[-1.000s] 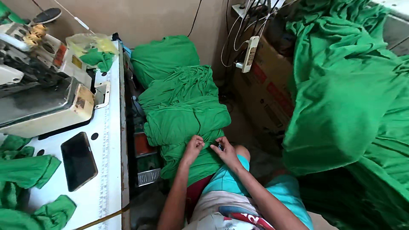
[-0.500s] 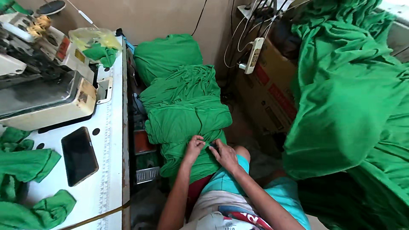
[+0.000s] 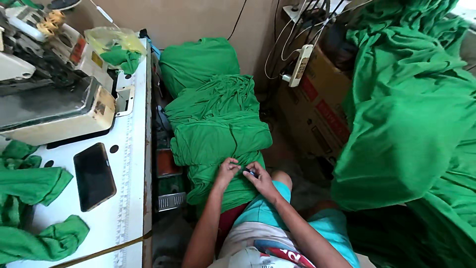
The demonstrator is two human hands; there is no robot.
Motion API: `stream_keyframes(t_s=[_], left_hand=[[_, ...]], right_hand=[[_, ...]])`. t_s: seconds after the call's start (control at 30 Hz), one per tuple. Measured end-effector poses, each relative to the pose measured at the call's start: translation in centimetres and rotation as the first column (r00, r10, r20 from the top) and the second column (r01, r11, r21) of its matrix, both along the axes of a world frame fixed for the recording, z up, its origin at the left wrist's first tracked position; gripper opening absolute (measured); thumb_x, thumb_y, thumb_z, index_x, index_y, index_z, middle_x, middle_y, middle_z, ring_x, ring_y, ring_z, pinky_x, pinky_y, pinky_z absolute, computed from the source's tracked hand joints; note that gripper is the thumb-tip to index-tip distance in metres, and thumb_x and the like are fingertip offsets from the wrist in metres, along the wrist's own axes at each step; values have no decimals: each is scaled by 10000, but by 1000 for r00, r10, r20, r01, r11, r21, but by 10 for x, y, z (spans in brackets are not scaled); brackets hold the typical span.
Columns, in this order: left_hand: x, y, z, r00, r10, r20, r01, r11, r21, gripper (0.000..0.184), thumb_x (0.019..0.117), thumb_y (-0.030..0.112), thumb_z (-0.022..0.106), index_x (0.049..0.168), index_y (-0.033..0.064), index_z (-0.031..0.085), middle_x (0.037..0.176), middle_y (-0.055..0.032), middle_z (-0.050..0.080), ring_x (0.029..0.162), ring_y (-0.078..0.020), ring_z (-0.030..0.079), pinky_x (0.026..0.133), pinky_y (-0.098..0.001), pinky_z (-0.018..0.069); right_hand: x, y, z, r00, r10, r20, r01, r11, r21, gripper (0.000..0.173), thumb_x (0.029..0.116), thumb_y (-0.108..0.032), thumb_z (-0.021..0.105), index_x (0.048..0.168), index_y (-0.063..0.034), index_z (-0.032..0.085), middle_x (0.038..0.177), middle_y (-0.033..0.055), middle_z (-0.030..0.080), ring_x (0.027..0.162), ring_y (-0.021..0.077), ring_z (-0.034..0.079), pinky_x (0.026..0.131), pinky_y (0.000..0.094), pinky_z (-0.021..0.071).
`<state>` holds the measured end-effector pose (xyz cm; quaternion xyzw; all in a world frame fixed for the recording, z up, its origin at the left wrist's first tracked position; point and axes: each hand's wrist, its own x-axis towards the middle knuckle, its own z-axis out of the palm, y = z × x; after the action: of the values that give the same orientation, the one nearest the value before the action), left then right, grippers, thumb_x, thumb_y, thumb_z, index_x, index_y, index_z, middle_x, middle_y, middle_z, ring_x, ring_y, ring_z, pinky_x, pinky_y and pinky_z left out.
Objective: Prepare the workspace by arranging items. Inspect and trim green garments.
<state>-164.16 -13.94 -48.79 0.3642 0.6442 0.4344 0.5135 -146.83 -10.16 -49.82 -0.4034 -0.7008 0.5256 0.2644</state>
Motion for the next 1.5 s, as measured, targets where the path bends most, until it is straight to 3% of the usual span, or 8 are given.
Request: stream_keyframes(t_s=[0.2, 0.37, 1.13, 1.27, 1.33, 1.4, 1.43, 1.5], left_hand=[[-1, 3, -1, 998, 52, 28, -52, 999, -15, 351, 993, 43, 619, 1311, -66, 517, 1104, -185, 702, 983, -166, 681, 916, -357, 538], [0, 5, 2, 999, 35, 31, -34, 999, -32, 363, 996, 45, 614, 1328, -62, 513, 1131, -196, 694, 1008, -181, 680, 938, -371, 532], [-1, 7, 2, 999, 36, 38, -34, 999, -36, 351, 985, 46, 628, 1306, -55, 530, 1099, -187, 701, 957, -171, 679, 894, -368, 536], [1, 6, 1, 999, -38, 24, 37, 999, 25, 321, 1000, 47, 593, 1298, -60, 542, 1094, -179, 706, 982, -181, 681, 918, -379, 539], [6, 2, 1, 992, -110, -69, 117, 987, 109, 362, 981, 26, 568, 1330, -64, 532, 1164, -175, 683, 1081, -208, 657, 979, -405, 521], [10, 0, 3, 921, -143, -362, 184, 980, 81, 516, 909, 81, 668, 1399, 7, 525, 1301, -143, 659, 1260, -265, 590, 1111, -521, 408], [12, -1, 7, 839, -162, -519, 189, 982, -1, 593, 902, 150, 713, 1448, 53, 504, 1378, -137, 619, 1330, -296, 531, 1159, -566, 312], [14, -6, 9, 631, -159, -759, 82, 987, -139, 571, 935, 174, 700, 1467, 80, 517, 1398, -169, 602, 1340, -361, 516, 1154, -591, 295]], right_hand=[[7, 5, 2, 952, -15, 305, -36, 986, 161, 441, 1054, -358, 536, 1275, 21, 569, 1012, 198, 702, 933, 358, 703, 846, 558, 553], [3, 0, 12, 855, 48, 517, -170, 966, 193, 445, 1083, -389, 477, 1288, -8, 581, 1029, 210, 718, 969, 416, 712, 850, 599, 546], [-3, -8, 8, 886, -136, 443, -33, 935, 353, 384, 1072, -321, 512, 1206, 18, 634, 954, 204, 731, 875, 412, 731, 757, 587, 568], [1, 8, 15, 913, -38, 406, 17, 998, 56, 717, 927, -441, 736, 1471, -50, 480, 1035, 192, 717, 941, 382, 693, 882, 605, 534], [3, 21, 23, 875, 91, 476, -66, 995, -69, 519, 972, -334, 709, 1385, -38, 601, 1182, 215, 704, 1114, 380, 672, 1017, 598, 490], [7, 28, 26, 911, 28, 412, -39, 999, 20, 314, 1030, -197, 609, 1253, 14, 675, 1203, 226, 695, 1143, 350, 667, 1036, 545, 500], [10, 31, 30, 940, -58, 336, 28, 995, 93, 290, 1044, -153, 573, 1239, 43, 662, 1204, 238, 687, 1134, 341, 669, 1027, 521, 513], [19, 40, 40, 949, -255, 188, 210, 951, 227, 285, 1051, -109, 532, 1241, 77, 634, 1185, 258, 680, 1099, 332, 675, 991, 493, 531]])
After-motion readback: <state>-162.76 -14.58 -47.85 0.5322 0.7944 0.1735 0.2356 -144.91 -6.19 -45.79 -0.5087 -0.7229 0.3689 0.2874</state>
